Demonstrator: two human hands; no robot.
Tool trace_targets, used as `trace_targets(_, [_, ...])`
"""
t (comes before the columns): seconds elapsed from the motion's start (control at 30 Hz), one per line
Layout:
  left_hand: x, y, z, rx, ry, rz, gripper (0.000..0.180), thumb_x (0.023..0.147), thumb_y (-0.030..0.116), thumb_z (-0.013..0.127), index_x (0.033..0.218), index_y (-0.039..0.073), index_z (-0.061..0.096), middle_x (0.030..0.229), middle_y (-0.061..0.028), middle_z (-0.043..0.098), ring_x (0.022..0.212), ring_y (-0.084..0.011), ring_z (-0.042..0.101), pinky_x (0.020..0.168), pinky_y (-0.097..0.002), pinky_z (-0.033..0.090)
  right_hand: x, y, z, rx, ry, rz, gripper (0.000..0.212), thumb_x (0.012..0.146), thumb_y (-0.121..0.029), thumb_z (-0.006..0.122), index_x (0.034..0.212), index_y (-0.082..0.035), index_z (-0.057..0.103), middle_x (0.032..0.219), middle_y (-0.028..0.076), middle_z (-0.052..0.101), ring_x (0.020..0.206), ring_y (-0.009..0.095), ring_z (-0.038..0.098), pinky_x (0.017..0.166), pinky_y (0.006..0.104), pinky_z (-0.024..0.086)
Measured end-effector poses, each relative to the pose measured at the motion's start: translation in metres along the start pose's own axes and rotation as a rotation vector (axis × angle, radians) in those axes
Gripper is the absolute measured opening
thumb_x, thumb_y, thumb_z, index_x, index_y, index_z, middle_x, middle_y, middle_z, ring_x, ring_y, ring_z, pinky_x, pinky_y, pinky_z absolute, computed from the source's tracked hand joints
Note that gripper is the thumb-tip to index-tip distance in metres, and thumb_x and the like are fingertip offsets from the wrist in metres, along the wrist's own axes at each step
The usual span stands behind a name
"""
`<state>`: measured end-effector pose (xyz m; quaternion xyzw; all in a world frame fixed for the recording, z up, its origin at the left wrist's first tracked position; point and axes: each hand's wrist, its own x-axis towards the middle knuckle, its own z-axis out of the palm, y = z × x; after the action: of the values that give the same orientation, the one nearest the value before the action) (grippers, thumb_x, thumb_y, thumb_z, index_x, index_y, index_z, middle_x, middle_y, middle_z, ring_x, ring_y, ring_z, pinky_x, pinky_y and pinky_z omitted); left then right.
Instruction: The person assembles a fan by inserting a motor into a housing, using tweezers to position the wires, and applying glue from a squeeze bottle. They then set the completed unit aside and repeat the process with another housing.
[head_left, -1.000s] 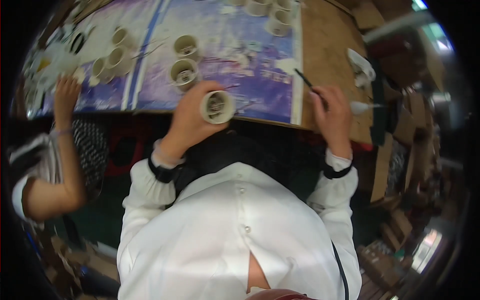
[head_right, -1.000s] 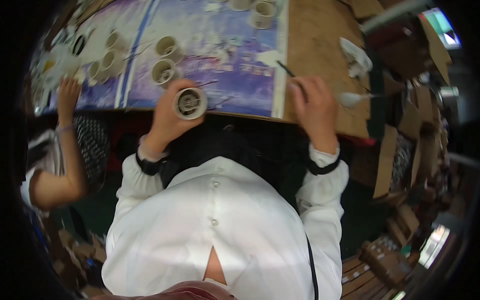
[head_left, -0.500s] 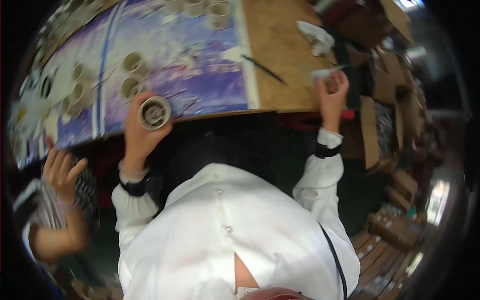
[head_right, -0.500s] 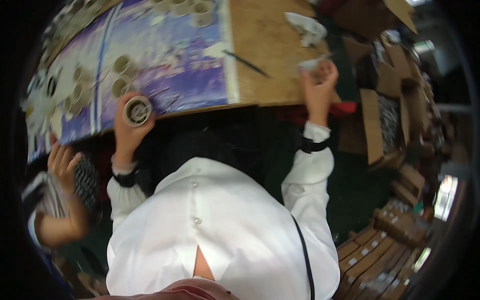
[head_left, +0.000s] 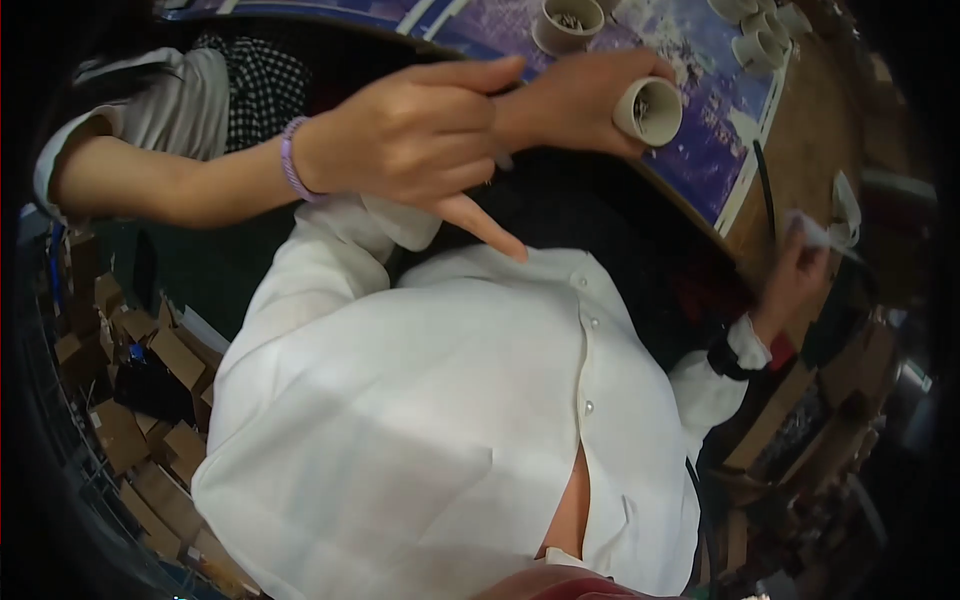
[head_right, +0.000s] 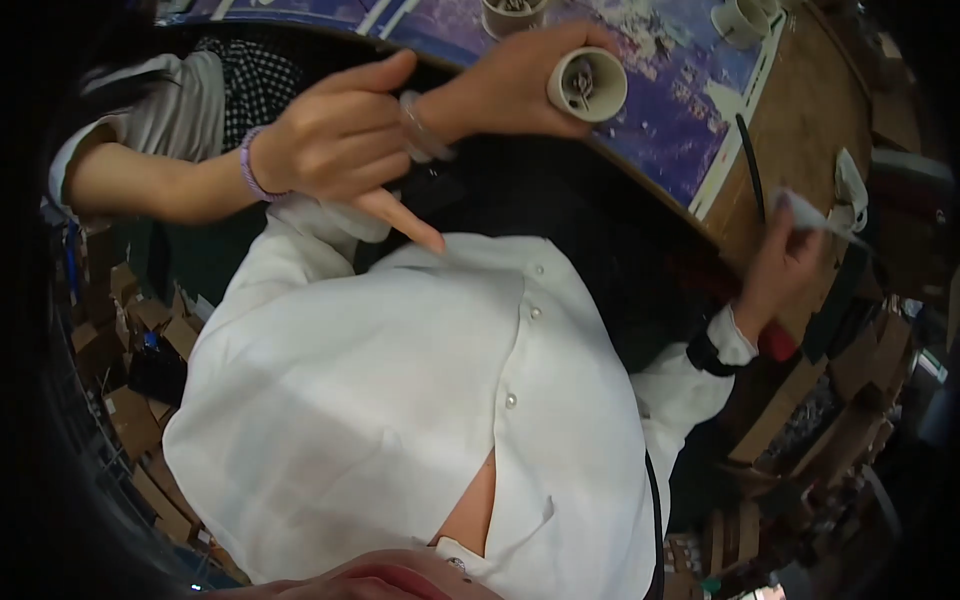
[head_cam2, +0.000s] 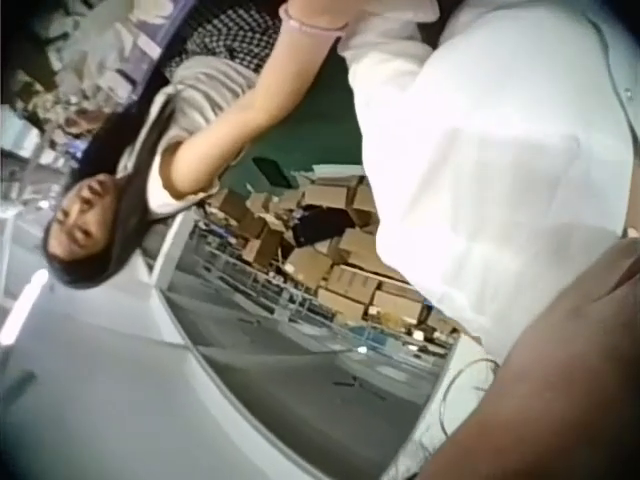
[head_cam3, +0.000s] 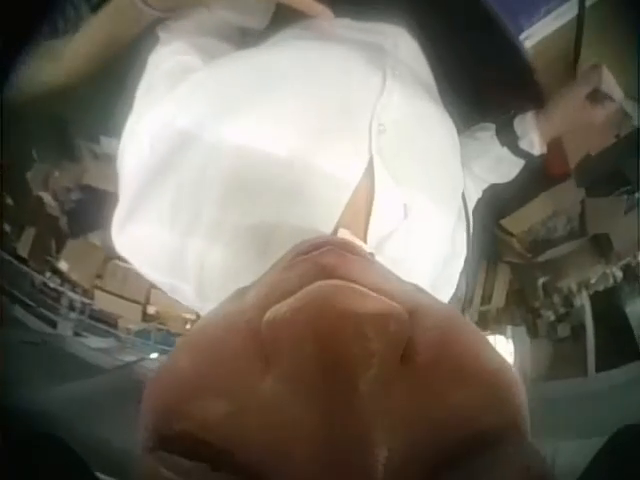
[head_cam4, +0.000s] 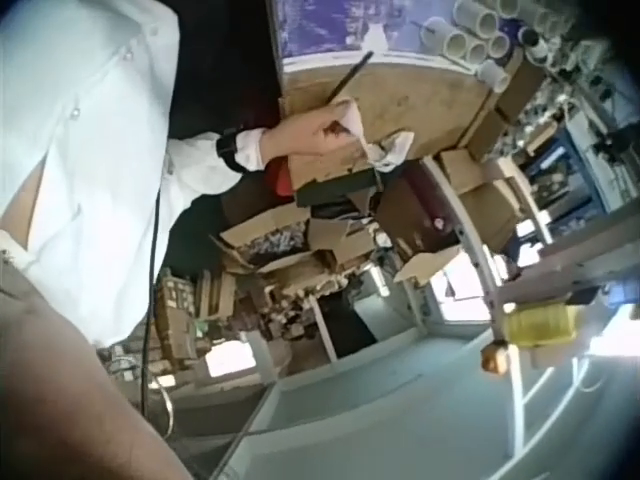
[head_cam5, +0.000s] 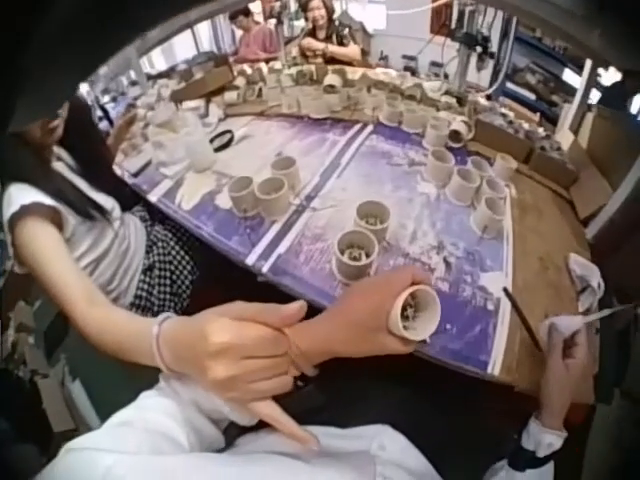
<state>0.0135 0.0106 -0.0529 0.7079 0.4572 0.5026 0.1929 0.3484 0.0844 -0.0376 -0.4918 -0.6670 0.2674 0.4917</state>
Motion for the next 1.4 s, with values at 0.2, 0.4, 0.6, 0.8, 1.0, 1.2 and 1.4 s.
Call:
trace_targets(0.2, [-0.005, 0.001, -0.004, -0.007, -0.020, -0.013, 0.061, 0.063, 0.010, 0.082, 0.116, 0.007, 0.053, 0.101, -0.0074, 0.061, 0.092, -0.0198, 0.062, 0.081, -0.0308, 0.050, -0.011, -0.022, 0.055, -0.074, -0.191, 0.017, 0.026, 0.092, -0.016, 0.067, 0.112, 0.001, 0.066, 0.101, 0.006, 0.068, 0.094, 0.012, 0.062, 0.084, 0.0251, 0.048])
trace_targets(0.4, [0.002, 0.007, -0.003, -0.220, -0.045, -0.111, 0.059, 0.065, 0.005, 0.079, 0.118, 0.006, 0.052, 0.102, -0.0055, 0.061, 0.093, -0.0157, 0.060, 0.084, -0.0286, 0.048, -0.011, -0.010, 0.057, -0.195, -0.309, 0.034, 0.036, 0.088, -0.024, 0.072, 0.116, -0.002, 0.066, 0.096, 0.005, 0.070, 0.089, 0.008, 0.061, 0.081, 0.0240, 0.047])
trace_targets(0.6, [0.002, 0.008, 0.000, -0.226, -0.040, -0.153, 0.055, 0.066, 0.004, 0.078, 0.115, 0.006, 0.053, 0.101, -0.0047, 0.060, 0.093, -0.0140, 0.059, 0.084, -0.0278, 0.048, -0.013, -0.003, 0.054, -0.172, -0.290, 0.010, 0.034, 0.089, -0.022, 0.071, 0.116, -0.001, 0.065, 0.100, 0.006, 0.070, 0.092, 0.009, 0.061, 0.081, 0.0238, 0.047])
trace_targets(0.8, [0.003, 0.008, 0.000, -0.208, -0.025, -0.176, 0.053, 0.066, 0.005, 0.078, 0.113, 0.005, 0.053, 0.100, -0.0045, 0.060, 0.093, -0.0138, 0.059, 0.084, -0.0277, 0.048, -0.006, -0.003, 0.049, 0.056, -0.259, -0.086, 0.032, 0.093, -0.021, 0.065, 0.116, 0.002, 0.062, 0.104, 0.009, 0.069, 0.097, 0.011, 0.063, 0.084, 0.0237, 0.048])
trace_targets(1.0, [0.009, 0.006, 0.000, -0.173, 0.030, -0.154, 0.052, 0.067, 0.006, 0.078, 0.113, 0.005, 0.053, 0.099, -0.0048, 0.060, 0.092, -0.0144, 0.059, 0.083, -0.0278, 0.048, -0.005, -0.026, 0.053, 0.266, -0.247, 0.049, 0.036, 0.098, -0.025, 0.059, 0.122, 0.002, 0.057, 0.106, 0.012, 0.068, 0.096, 0.015, 0.065, 0.088, 0.0278, 0.050])
trace_targets(1.2, [0.026, 0.012, 0.005, -0.219, 0.009, -0.183, 0.051, 0.068, 0.007, 0.078, 0.113, 0.005, 0.053, 0.100, -0.0055, 0.061, 0.093, -0.0147, 0.060, 0.084, -0.0279, 0.048, 0.001, -0.033, 0.058, 0.497, -0.223, 0.167, 0.038, 0.097, -0.027, 0.060, 0.122, 0.001, 0.056, 0.106, 0.011, 0.066, 0.090, 0.016, 0.065, 0.084, 0.0298, 0.052])
trace_targets(1.4, [0.014, 0.008, 0.010, -0.161, 0.130, -0.103, 0.056, 0.067, 0.016, 0.084, 0.114, 0.007, 0.054, 0.103, -0.0081, 0.064, 0.095, -0.0219, 0.064, 0.084, -0.0309, 0.051, -0.011, -0.035, 0.066, 0.571, -0.231, 0.324, 0.036, 0.096, -0.026, 0.061, 0.124, -0.005, 0.054, 0.093, 0.007, 0.064, 0.070, 0.010, 0.056, 0.064, 0.0222, 0.045])
